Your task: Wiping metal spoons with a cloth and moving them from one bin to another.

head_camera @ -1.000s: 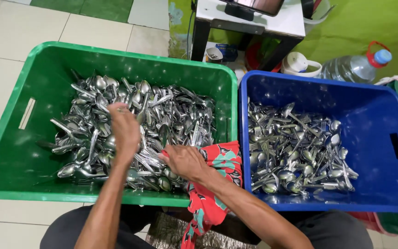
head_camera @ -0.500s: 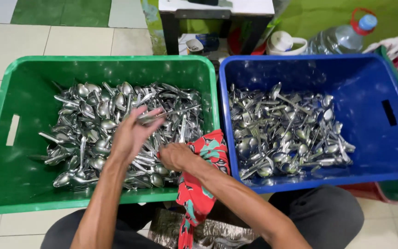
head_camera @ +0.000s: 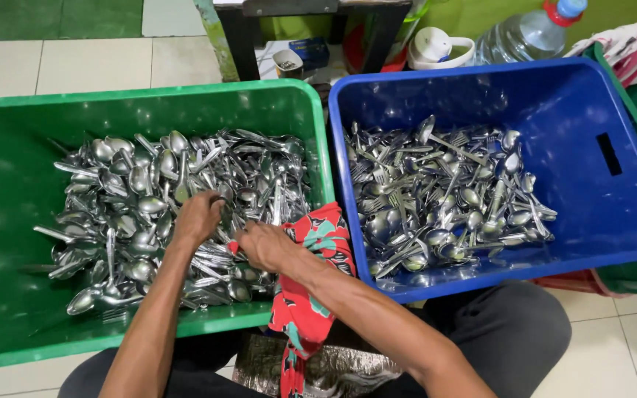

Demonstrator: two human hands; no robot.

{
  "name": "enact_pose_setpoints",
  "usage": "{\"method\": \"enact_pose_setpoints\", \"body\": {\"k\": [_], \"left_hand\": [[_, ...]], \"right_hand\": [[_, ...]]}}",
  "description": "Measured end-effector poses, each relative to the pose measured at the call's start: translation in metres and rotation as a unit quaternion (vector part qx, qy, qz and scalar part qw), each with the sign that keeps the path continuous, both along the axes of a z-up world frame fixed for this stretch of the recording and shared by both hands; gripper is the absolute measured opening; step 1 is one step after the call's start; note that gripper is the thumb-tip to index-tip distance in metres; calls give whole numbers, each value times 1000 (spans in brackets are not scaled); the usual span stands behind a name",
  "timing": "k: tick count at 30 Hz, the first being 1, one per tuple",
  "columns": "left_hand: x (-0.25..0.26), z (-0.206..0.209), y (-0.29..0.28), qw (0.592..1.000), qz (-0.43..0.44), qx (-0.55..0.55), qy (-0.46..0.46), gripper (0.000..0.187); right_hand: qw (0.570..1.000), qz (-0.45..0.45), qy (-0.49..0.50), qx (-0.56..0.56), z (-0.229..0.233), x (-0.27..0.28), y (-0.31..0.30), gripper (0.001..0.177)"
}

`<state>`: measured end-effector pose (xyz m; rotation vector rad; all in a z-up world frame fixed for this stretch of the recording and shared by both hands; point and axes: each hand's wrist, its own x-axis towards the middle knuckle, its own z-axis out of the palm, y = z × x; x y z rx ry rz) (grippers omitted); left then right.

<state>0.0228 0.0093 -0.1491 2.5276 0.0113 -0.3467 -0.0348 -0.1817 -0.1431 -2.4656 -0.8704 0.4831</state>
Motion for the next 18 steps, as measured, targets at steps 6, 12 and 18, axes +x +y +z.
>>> {"method": "enact_pose_setpoints", "body": {"k": [6, 12, 18], "left_hand": [[19, -43, 18, 996, 57, 71, 7, 17], [-12, 119, 9, 955, 64, 157, -241, 19], [-43, 157, 22, 950, 85, 76, -290, 19]], "right_hand": [[999, -46, 23, -1, 33, -5, -6, 24], [962, -185, 35, 196, 117, -4, -19, 25], [915, -262, -55, 300, 83, 12, -26, 26]]}}
